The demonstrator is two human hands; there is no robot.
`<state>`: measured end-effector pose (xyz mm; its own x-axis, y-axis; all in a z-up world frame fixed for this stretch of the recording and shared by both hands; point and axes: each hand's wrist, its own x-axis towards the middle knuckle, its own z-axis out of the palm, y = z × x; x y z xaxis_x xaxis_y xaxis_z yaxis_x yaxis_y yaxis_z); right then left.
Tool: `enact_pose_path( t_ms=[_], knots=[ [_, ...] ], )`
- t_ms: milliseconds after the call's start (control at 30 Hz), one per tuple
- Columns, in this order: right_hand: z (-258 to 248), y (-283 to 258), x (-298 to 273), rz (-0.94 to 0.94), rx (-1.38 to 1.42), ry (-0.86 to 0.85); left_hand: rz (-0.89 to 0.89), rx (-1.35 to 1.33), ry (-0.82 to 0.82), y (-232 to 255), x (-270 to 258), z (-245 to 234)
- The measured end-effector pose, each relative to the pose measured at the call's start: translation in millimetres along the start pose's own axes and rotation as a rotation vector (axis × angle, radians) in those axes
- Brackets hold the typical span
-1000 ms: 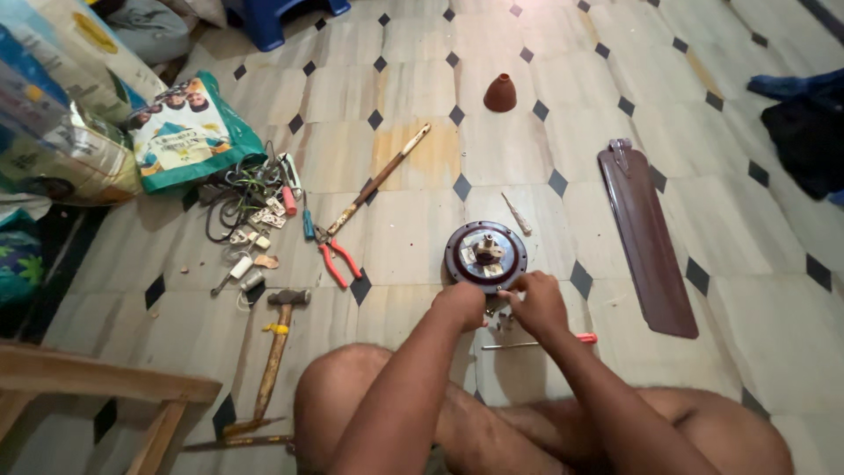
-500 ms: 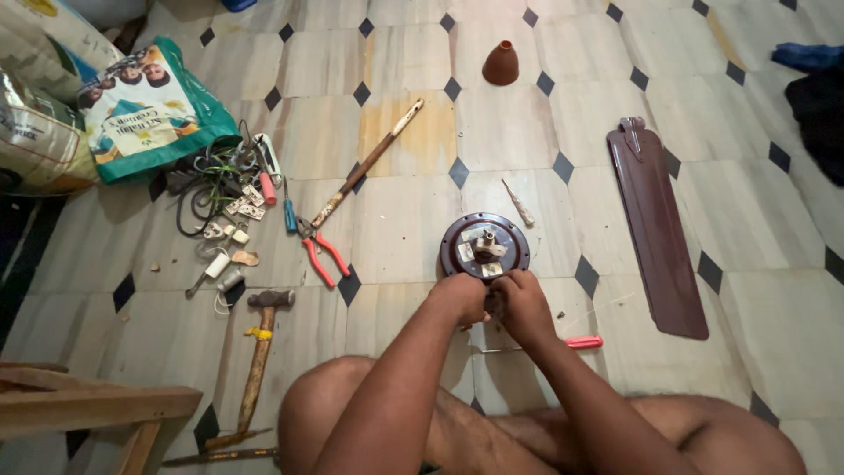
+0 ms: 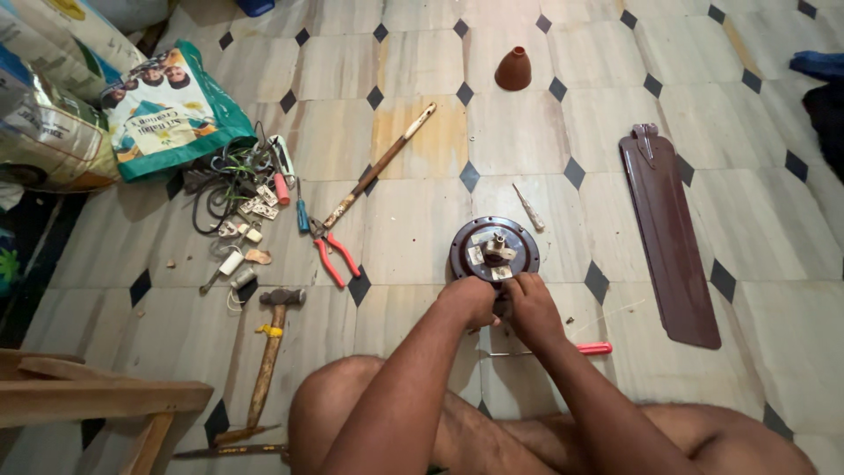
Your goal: The person sits on the floor and uses a screwdriver to tighten screws on the central hub of a ceiling fan motor. They repeatedly adjust the motor housing and tighten fasteners while a fan blade lies nearby.
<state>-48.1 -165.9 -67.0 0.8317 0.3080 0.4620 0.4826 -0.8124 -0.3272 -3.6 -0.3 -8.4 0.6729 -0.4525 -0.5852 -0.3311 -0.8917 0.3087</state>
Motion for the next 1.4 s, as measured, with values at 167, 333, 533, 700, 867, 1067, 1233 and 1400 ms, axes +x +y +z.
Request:
enact_pose_path(
  t_ms=[167,333,533,700,867,1067,1233,1400],
  knots=[
    [-2,2,2,0.124,0.087,-0.009,-0.028,-0.012,-0.029,1,-2,-1],
    [-1,7,5,0.618,0.438,0.024,-0.022,-0.008,0.05,-4,-2,-1],
    [6,33,-10,0.961,1.05,0.021,-0.057,-0.036,0.092,-5,-7,1],
    [14,51,-28,1.076,1.186,0.08,-0.012,-0.047,0.148,-8,-16,7],
    [16,65,-51,1.128,1.286,0.088,-0.009,0.016,0.173,-12,-31,11],
    [21,66,-72,1.179,1.22,0.014,-0.039,-0.002,0.191,-18,-48,18],
    [18,52,-76,1.186,1.157,-0.098,0.025,0.072,0.189,-20,-54,30],
    [13,33,-75,1.027,0.9,-0.186,-0.039,0.035,0.18,-23,-56,36]
  ],
)
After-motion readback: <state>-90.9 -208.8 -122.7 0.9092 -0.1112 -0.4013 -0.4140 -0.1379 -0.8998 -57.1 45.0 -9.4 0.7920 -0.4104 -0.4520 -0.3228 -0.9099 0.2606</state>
